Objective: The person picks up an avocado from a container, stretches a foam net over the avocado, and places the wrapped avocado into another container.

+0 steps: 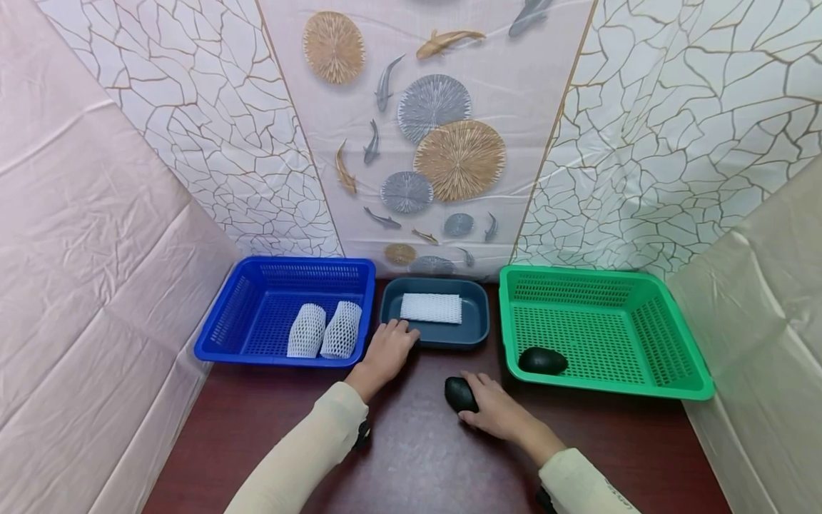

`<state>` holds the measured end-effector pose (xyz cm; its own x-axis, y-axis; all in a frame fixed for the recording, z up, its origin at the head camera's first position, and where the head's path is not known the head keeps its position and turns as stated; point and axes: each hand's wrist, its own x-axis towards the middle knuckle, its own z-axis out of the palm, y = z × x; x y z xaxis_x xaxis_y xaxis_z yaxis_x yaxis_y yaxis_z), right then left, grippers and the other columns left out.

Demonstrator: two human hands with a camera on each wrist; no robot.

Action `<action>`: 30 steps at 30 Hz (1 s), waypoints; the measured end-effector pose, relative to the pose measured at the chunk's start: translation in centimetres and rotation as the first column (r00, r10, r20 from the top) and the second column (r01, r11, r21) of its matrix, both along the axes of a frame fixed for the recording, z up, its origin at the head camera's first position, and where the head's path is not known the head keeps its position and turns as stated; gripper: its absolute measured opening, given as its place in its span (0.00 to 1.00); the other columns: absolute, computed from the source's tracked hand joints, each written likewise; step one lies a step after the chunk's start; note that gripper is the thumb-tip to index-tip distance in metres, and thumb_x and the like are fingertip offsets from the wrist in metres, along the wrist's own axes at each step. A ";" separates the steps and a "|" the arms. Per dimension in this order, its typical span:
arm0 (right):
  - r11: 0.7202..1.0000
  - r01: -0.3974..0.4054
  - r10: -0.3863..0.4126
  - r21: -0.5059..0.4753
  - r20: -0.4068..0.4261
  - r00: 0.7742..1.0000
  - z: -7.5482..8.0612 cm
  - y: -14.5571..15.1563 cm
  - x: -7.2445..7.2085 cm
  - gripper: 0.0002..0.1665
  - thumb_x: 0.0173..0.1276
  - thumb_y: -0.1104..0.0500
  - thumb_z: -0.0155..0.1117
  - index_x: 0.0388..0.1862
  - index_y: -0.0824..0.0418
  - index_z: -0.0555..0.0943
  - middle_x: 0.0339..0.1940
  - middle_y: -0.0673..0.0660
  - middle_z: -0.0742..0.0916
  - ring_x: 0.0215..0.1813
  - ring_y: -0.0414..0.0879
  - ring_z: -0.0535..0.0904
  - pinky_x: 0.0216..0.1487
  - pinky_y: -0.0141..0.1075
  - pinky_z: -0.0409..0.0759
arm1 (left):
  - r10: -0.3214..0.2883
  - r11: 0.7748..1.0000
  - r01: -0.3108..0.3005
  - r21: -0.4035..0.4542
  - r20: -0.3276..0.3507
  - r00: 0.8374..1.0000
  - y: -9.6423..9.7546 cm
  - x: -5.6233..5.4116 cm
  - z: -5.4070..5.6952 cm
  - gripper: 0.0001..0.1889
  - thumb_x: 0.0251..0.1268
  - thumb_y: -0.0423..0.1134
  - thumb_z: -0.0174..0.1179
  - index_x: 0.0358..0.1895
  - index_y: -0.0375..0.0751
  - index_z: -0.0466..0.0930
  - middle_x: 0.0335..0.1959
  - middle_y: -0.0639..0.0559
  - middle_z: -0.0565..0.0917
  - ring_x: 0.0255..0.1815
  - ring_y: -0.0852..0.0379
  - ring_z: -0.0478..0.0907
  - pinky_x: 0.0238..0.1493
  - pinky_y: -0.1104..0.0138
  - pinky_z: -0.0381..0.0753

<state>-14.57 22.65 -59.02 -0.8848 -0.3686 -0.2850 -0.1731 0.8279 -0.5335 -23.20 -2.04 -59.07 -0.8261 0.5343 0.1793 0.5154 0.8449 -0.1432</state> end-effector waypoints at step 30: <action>1.000 0.001 -0.001 0.015 0.009 1.000 0.3 -0.4 0.2 0.47 0.67 0.52 0.74 0.78 0.64 0.64 0.70 0.69 0.73 0.68 0.62 0.74 0.62 0.58 0.77 | 0.009 1.000 -0.009 -0.007 0.015 1.000 0.1 -0.1 -0.1 0.14 0.72 0.34 0.64 0.55 0.53 0.86 0.50 0.47 0.85 0.51 0.48 0.80 0.51 0.56 0.83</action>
<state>-14.36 22.28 -58.73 -0.8826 -0.3631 -0.2987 -0.1669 0.8358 -0.5230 -23.26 -1.92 -59.15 -0.8333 0.5282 0.1632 0.5102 0.8484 -0.1409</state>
